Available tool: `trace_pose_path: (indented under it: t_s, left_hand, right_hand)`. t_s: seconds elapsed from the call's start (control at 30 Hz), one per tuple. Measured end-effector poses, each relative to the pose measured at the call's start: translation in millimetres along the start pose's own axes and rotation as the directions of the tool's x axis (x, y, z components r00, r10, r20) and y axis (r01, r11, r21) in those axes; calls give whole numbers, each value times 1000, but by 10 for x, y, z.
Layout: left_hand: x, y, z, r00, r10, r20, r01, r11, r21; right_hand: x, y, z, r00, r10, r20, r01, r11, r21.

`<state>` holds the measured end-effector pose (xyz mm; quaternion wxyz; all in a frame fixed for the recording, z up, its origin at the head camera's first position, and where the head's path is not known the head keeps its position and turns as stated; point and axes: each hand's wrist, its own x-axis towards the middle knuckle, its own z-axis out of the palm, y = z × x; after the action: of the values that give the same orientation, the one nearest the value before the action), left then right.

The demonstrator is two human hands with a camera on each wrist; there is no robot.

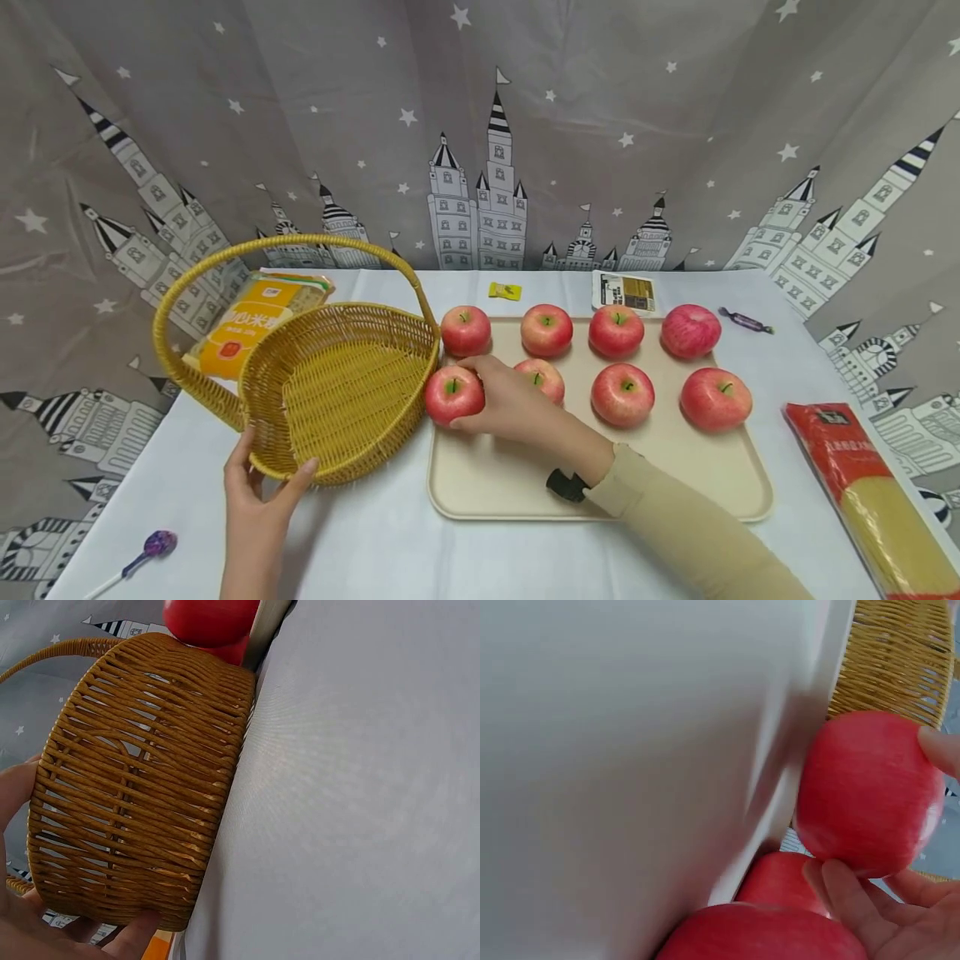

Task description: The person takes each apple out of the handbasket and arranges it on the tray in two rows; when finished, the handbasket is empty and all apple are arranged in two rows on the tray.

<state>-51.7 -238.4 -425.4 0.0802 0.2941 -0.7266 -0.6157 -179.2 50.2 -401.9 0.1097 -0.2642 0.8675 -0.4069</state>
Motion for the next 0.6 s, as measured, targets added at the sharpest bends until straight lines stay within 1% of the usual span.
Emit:
trace_pose_path:
  t_s: [0.1,0.17,0.4,0.5,0.6]
  left_hand:
    - [-2,-12,-4,1000,8,7,-8,1000,-16]
    - [4,-9,-10,1000,5,6,-5,1000,-21]
    - [8,13,-26,1000,-4,-6,4,1000,-17]
    - [4,-3,-24,1000,-17,-3,17,1000,-15]
    - [9,-17,-20,1000,-28,0,28,1000,-8]
  right_hand:
    - [42,7,32,1000,-11,13,12,1000,-29]
    - [64,-3,32,1000,-4,26,6,998,-57]
    - [89,-62,8,995,50,85,-35,984,-173]
    - [45,-76,-13,996,41,75,-28,985,-172]
    - [-35,-93,-86,999,30,31,-25,989,-147]
